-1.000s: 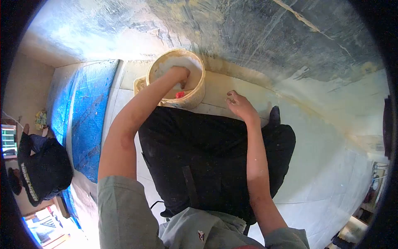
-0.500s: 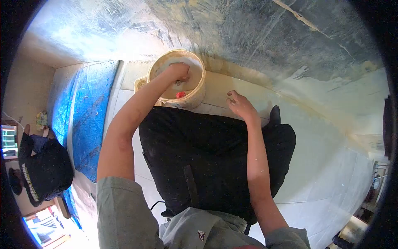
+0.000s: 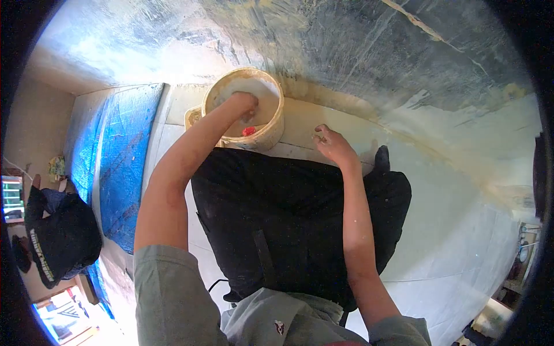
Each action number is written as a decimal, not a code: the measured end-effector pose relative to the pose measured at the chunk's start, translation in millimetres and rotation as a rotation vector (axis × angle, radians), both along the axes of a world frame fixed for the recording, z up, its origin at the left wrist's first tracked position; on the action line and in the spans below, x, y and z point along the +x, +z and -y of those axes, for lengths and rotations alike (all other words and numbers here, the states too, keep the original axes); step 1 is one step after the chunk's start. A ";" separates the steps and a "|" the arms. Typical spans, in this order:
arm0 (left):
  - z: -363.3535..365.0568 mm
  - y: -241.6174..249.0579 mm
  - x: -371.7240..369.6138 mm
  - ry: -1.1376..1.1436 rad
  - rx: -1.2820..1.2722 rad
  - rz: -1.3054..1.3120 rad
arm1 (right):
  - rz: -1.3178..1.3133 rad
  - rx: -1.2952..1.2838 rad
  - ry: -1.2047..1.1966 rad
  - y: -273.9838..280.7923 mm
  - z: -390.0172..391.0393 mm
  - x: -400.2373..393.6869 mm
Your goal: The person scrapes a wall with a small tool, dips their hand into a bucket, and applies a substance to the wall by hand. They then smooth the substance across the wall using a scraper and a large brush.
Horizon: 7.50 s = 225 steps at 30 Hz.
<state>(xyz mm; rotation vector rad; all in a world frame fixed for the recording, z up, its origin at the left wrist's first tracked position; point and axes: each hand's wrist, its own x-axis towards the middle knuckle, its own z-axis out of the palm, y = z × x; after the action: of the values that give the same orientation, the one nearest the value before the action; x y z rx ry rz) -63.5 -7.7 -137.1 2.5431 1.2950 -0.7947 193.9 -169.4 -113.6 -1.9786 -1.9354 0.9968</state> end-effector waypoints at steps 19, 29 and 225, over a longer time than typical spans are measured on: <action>2.7 21.8 9.7 0.061 -0.008 -0.051 | -0.022 -0.022 0.027 -1.4 -0.3 0.7; -0.8 24.2 4.4 0.087 0.028 0.021 | -0.016 -0.037 -0.002 6.2 1.9 -1.5; 104.7 71.0 140.7 0.934 -1.287 2.045 | 1.040 1.560 0.968 361.5 -161.4 -129.0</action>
<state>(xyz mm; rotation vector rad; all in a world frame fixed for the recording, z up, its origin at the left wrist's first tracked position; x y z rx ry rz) 77.2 -112.4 -66.1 0.5080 0.4612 0.8400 64.9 -8.1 247.9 -0.4507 -2.5647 -1.5155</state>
